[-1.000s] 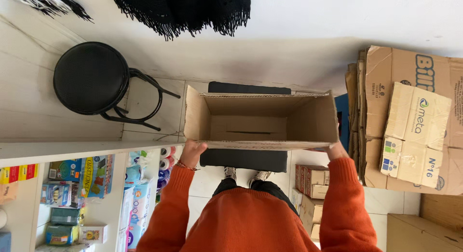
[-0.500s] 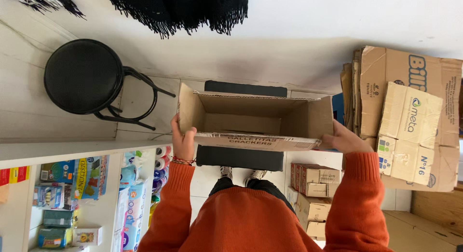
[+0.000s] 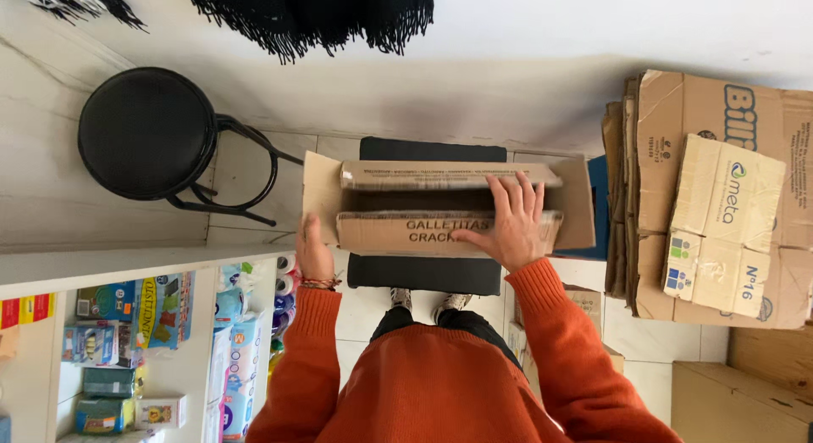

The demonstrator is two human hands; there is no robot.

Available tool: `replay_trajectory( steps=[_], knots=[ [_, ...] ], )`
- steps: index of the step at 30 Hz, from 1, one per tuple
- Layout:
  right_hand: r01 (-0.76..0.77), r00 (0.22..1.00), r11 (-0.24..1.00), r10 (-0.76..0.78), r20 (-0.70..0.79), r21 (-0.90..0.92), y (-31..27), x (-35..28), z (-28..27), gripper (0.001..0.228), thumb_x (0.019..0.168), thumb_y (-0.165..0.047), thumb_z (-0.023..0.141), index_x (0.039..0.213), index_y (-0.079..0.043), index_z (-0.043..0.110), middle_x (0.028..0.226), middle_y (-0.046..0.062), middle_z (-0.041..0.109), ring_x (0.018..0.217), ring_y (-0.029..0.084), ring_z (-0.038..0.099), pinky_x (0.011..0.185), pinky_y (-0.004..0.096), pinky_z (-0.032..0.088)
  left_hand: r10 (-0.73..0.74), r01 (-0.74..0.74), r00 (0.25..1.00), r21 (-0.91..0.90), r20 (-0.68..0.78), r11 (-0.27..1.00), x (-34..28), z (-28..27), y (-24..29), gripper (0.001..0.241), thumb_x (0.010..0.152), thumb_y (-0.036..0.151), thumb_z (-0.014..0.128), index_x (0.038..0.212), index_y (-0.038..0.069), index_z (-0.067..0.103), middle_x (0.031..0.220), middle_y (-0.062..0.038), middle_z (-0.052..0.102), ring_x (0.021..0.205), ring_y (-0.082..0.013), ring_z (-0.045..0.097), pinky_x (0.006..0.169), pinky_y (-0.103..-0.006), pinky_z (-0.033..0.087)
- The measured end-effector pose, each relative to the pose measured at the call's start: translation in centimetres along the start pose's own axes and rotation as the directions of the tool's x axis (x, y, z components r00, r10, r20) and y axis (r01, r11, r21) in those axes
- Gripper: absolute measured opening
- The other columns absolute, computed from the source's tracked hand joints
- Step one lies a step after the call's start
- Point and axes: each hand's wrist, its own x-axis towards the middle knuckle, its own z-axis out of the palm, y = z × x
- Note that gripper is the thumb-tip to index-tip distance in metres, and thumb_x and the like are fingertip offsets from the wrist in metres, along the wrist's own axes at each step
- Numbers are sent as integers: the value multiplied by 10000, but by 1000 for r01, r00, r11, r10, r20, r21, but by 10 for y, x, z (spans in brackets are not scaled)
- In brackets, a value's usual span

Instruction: The person picks up flattened cardboard boxes, folds them into three-dimensional boxes, and places them into a stack.

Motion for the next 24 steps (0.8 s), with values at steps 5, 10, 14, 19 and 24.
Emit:
replay_trajectory(
  steps=[5,10,14,19,24],
  knots=[
    [16,997,990,-27,-73,-139,2,-23,50,1054,1178,-957,613,1933,-221,621,1980,190,514,1900,501,382,1516,843,133,460,-476,876,104,147,874,-9,25,55,675,1355,431,615,1936,89,598,1964,-293,562,1833,-506,477,1528,-656,327],
    [-11,1000,994,11,4,-110,-11,-50,62,984,1275,-884,489,1998,-217,520,2107,202,352,1953,487,245,1525,787,64,498,-719,692,431,523,545,-19,75,57,1339,1107,953,690,2030,84,258,2044,-358,316,1890,-541,308,1547,-722,246],
    [19,998,995,-25,65,102,-4,-59,59,839,1312,-706,632,1970,-190,566,2099,237,329,1948,504,211,1525,758,122,359,-641,767,657,532,395,-18,136,29,1598,977,1165,615,2072,126,92,2119,-349,94,1963,-557,120,1546,-788,57],
    [72,940,986,-16,-339,152,43,-32,-31,613,1059,-182,986,1652,-83,867,1950,236,604,1841,507,490,1553,594,348,277,-562,825,759,492,329,-31,162,66,1628,879,1137,769,2091,297,78,2135,-318,22,1973,-560,22,1471,-912,-18],
    [-421,895,867,445,-37,267,85,-52,-46,1031,1210,-357,854,2062,-103,331,1908,321,608,1640,607,652,1297,771,596,209,-557,830,762,517,330,-28,174,74,1500,872,1113,794,2059,360,272,2147,-260,47,1969,-571,17,1415,-1006,-11]
  ],
)
